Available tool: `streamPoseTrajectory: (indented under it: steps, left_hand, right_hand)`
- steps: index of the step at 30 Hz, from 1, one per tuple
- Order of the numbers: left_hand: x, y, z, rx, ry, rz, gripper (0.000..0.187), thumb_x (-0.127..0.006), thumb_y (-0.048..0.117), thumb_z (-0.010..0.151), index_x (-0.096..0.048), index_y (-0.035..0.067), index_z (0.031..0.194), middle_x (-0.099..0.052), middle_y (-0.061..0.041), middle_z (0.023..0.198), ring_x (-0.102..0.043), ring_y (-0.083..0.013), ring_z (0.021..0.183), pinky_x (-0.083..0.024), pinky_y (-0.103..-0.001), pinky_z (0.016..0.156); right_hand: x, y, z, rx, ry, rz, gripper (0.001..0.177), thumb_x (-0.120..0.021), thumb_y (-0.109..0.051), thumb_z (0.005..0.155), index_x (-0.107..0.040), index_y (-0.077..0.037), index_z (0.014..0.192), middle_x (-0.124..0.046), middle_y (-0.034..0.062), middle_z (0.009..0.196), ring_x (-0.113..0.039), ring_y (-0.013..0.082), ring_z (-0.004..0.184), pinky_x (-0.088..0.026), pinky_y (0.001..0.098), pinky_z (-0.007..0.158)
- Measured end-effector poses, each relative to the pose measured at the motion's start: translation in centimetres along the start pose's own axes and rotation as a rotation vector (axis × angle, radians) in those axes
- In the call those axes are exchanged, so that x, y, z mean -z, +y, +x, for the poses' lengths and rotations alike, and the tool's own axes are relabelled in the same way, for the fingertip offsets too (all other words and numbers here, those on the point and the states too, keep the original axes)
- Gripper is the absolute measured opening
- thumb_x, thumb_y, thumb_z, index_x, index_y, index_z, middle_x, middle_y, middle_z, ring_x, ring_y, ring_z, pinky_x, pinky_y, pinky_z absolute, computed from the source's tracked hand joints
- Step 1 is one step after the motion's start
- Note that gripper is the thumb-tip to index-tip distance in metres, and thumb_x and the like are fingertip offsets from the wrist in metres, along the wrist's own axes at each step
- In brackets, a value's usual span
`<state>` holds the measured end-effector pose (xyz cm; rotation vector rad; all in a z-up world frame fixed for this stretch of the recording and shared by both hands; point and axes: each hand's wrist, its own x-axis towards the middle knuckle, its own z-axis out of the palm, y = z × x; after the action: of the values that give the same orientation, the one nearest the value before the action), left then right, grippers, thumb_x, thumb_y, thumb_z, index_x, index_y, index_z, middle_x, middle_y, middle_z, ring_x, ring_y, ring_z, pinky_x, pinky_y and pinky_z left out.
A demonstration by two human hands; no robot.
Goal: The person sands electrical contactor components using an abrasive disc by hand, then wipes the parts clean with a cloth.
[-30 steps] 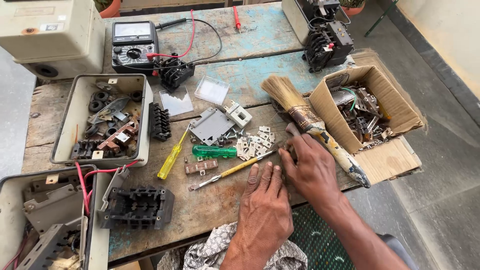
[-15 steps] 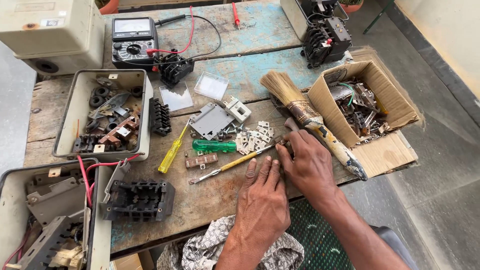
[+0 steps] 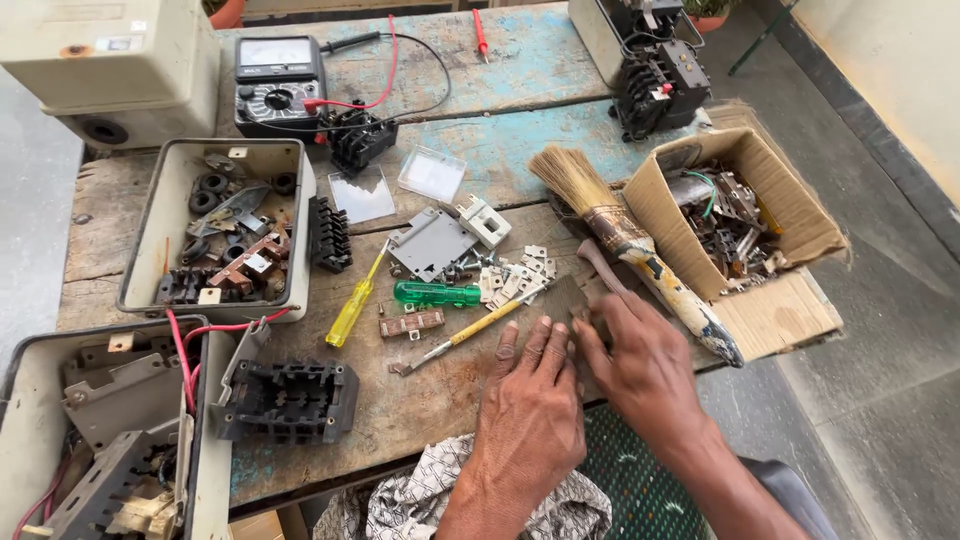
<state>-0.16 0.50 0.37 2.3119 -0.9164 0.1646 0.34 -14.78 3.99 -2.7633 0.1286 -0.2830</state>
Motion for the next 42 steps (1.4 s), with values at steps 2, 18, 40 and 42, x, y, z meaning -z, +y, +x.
streamPoseTrajectory:
  steps: [2,18,40,42]
  left_hand:
    - [0.1,-0.1,0.1,0.014,-0.046,0.013,0.046,-0.054,0.015,0.093,-0.058,-0.014,0.128,-0.053,-0.030,0.143,-0.041,-0.0398,0.144,-0.012,-0.054,0.124]
    - [-0.3,0.1,-0.3,0.002,-0.005,0.068,0.046,-0.049,0.018,0.095,-0.059,-0.013,0.129,-0.056,-0.029,0.142,-0.045,-0.0386,0.142,-0.016,-0.052,0.124]
    - [4.7,0.9,-8.7,0.345,0.272,-0.216,0.017,-0.059,0.014,0.092,-0.062,0.009,0.107,-0.068,-0.011,0.099,-0.065,-0.0235,0.094,-0.047,-0.048,0.089]
    - [5.1,1.9,-9.2,0.697,0.279,-0.742,0.012,-0.058,0.014,0.096,-0.062,0.007,0.105,-0.072,-0.008,0.084,-0.067,-0.0147,0.069,-0.054,-0.034,0.066]
  right_hand:
    - [0.5,0.1,-0.8,0.074,0.056,0.013,0.025,-0.069,-0.024,0.090,-0.064,-0.003,0.101,-0.068,0.0135,0.091,-0.067,0.0276,0.077,-0.055,0.0420,0.069]
    - [1.4,1.7,-1.7,0.055,-0.062,-0.027,0.027,-0.071,-0.028,0.090,-0.068,-0.006,0.107,-0.072,0.0096,0.098,-0.070,0.0228,0.078,-0.057,0.0400,0.072]
    - [-0.5,1.8,-4.7,-0.595,-0.569,1.909,0.042,-0.058,-0.024,0.099,-0.059,0.008,0.127,-0.071,0.0145,0.091,-0.072,0.0200,0.077,-0.058,0.0288,0.060]
    - [-0.5,1.5,-4.9,-0.579,-0.608,1.947,0.041,-0.058,-0.024,0.099,-0.060,0.007,0.125,-0.071,0.0137,0.091,-0.072,0.0201,0.077,-0.057,0.0285,0.061]
